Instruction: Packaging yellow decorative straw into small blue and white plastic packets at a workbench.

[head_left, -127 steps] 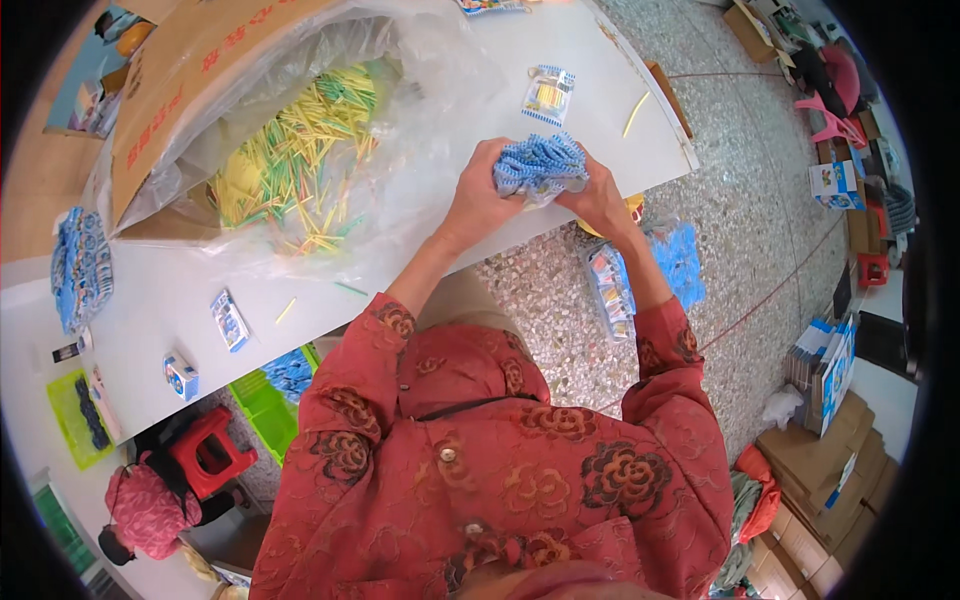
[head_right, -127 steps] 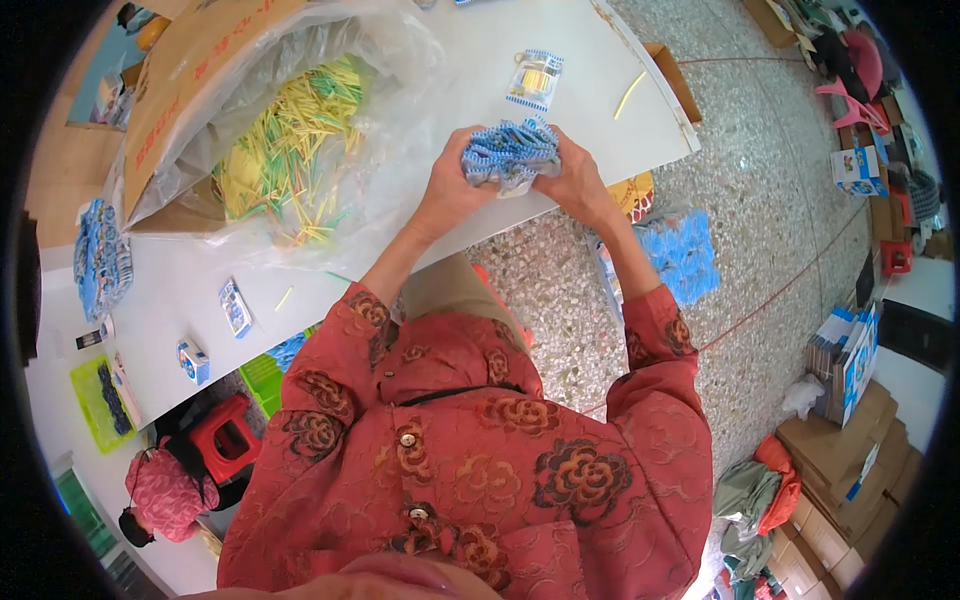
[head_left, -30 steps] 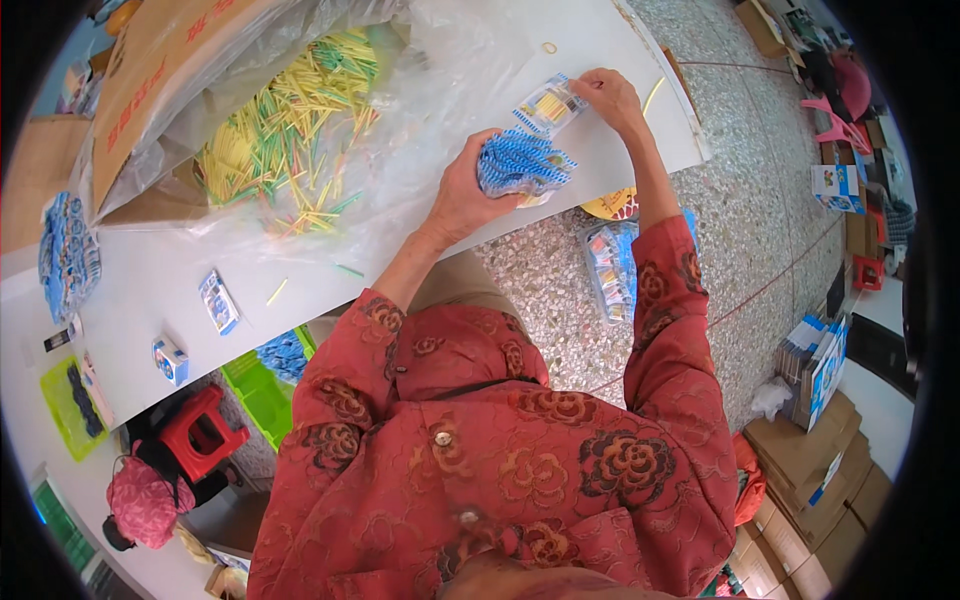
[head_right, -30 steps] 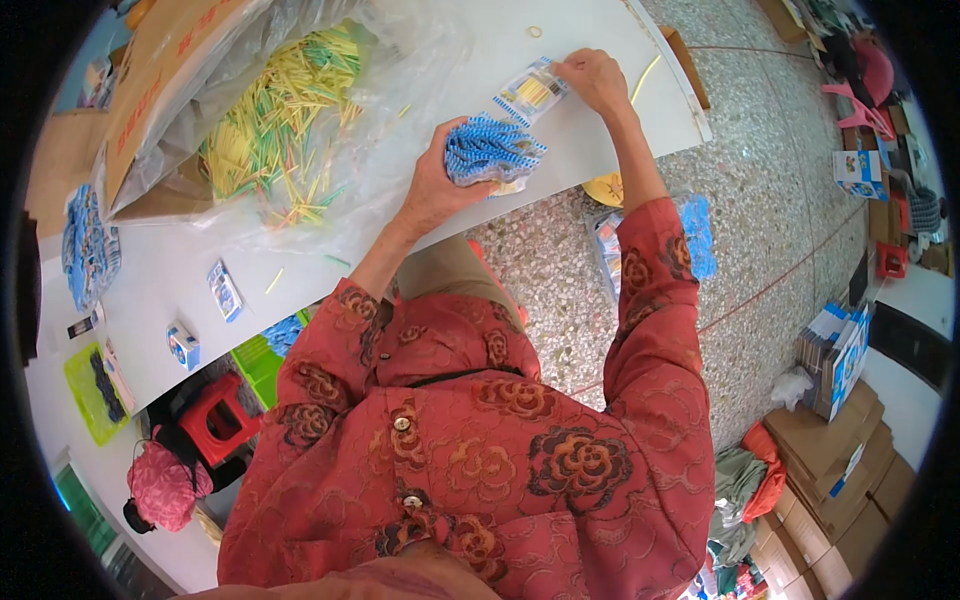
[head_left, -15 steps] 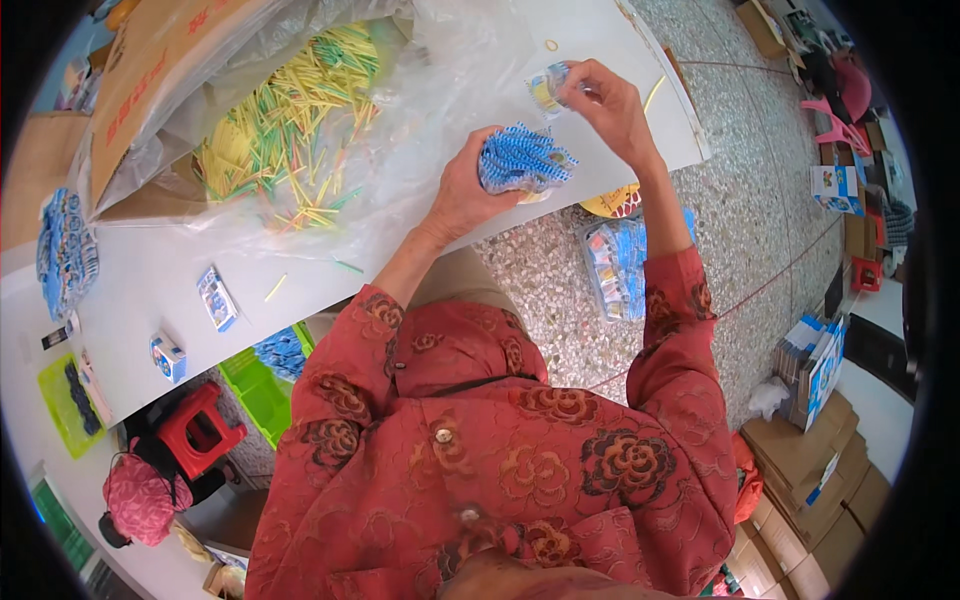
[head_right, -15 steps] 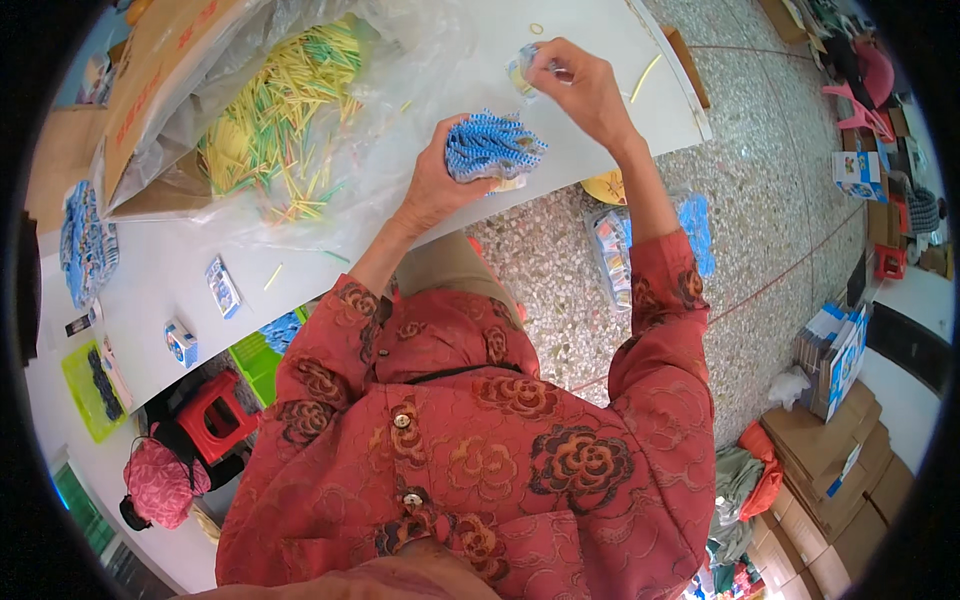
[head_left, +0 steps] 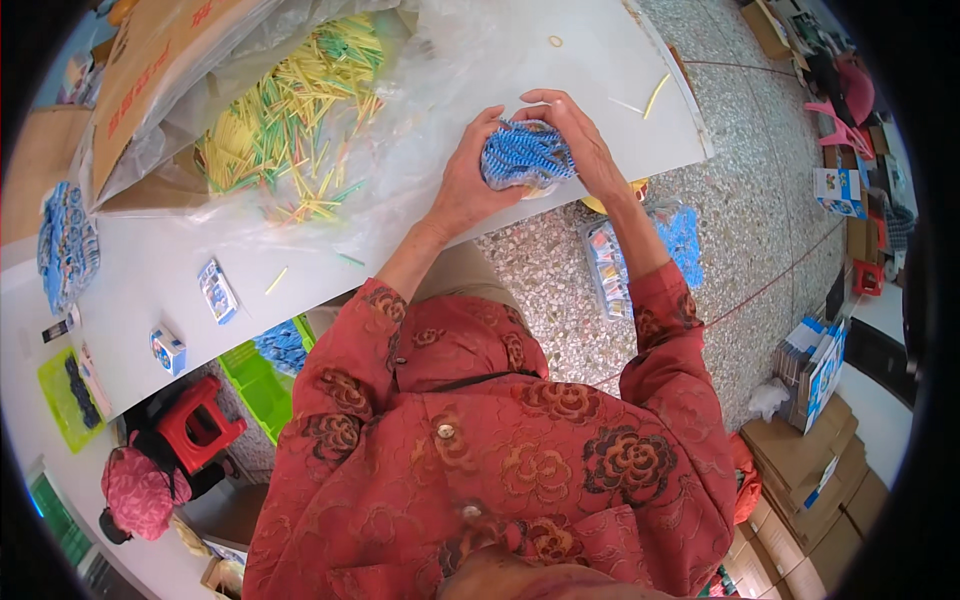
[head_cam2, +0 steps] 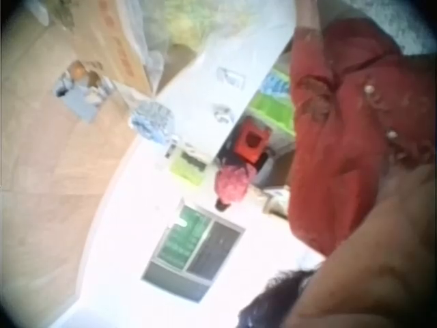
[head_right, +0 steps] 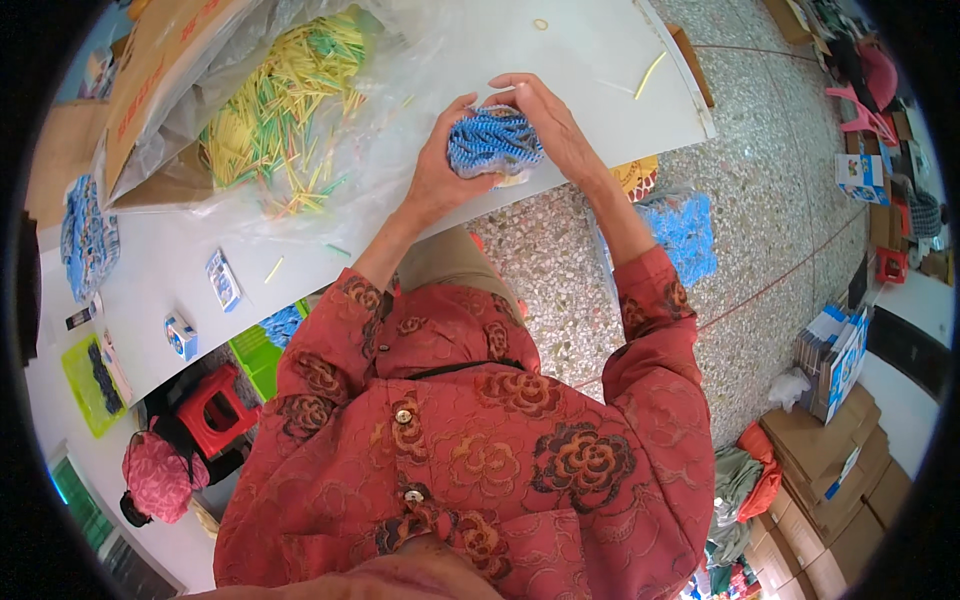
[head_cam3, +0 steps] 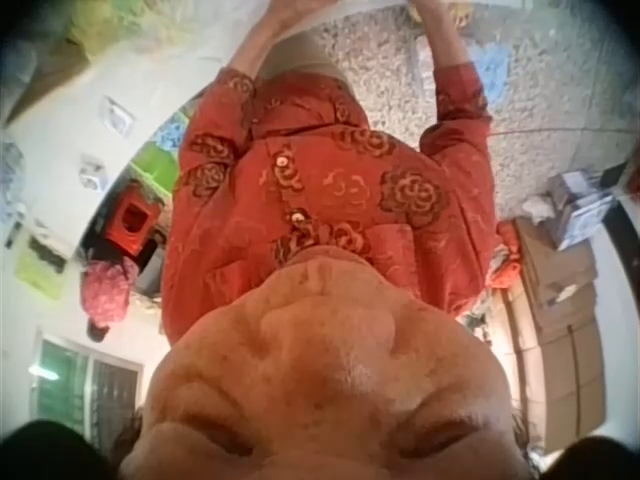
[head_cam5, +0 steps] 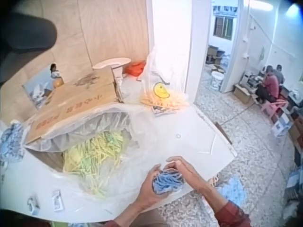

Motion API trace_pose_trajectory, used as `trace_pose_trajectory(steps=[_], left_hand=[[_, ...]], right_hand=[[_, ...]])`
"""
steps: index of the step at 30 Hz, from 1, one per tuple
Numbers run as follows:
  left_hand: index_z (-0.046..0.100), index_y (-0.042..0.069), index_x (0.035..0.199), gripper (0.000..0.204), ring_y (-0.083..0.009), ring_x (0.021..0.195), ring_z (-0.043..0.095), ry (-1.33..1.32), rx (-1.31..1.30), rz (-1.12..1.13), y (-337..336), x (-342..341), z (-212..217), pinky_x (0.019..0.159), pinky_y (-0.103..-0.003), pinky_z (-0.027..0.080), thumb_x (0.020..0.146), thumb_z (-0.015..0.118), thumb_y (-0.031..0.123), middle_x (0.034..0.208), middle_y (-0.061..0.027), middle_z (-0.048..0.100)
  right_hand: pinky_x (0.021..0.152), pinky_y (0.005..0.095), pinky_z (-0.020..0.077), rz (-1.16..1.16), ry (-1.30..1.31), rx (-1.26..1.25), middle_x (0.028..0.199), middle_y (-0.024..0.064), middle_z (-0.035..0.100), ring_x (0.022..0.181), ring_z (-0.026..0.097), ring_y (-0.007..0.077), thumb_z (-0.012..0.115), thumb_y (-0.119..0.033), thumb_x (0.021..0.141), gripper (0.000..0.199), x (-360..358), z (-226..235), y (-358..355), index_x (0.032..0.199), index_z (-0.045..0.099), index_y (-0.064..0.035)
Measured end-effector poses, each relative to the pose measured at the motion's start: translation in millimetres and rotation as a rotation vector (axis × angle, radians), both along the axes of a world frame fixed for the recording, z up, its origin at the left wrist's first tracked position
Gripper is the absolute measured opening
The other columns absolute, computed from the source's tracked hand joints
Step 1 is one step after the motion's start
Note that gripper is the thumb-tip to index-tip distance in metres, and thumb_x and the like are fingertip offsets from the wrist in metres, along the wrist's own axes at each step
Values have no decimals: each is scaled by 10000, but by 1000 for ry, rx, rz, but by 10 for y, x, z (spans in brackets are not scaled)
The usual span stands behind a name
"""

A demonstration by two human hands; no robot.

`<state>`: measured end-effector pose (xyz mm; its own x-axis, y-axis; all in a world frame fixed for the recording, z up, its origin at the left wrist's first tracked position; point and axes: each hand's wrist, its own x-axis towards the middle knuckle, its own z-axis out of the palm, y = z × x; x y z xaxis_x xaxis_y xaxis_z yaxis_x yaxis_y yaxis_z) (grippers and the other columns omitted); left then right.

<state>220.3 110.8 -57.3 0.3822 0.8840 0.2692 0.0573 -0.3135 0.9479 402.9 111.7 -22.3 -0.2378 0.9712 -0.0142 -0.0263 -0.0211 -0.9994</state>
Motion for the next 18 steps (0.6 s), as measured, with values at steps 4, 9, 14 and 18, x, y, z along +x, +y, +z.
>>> trace_pose_trajectory(steps=[4, 9, 14, 18], left_hand=[[371, 58, 1216, 713, -189, 1041, 529, 51, -219, -65, -19, -2, -9, 904, -311, 435, 612, 750, 32, 1147, -101, 516], [283, 83, 1333, 883, -184, 1015, 550, 34, -145, -9, -61, -5, 51, 894, -311, 447, 600, 774, 47, 1085, -98, 551], [264, 81, 1361, 930, -183, 1046, 539, 6, -165, -39, -14, 15, 3, 910, -313, 441, 593, 787, 45, 1119, -99, 543], [334, 32, 1319, 864, -171, 1060, 530, -23, -194, -162, 79, 8, -110, 921, -312, 436, 597, 807, 58, 1151, -91, 538]], right_hand=[[918, 323, 430, -94, 432, -150, 1226, 147, 487, 1126, 486, 213, 263, -525, 944, 605, -107, -163, -44, 1287, 382, -41], [1002, 359, 363, -48, 435, 18, 1341, 138, 387, 1188, 441, 245, 514, -589, 814, 801, 56, -258, -267, 1359, 298, -44], [1026, 340, 327, 19, -9, 87, 1355, 115, 378, 1198, 427, 210, 783, -350, 664, 969, 205, -200, -394, 1400, 230, -49], [988, 325, 366, 45, -155, 26, 1268, 90, 465, 1162, 444, 170, 760, -83, 648, 896, 99, -250, -375, 1387, 255, -44]])
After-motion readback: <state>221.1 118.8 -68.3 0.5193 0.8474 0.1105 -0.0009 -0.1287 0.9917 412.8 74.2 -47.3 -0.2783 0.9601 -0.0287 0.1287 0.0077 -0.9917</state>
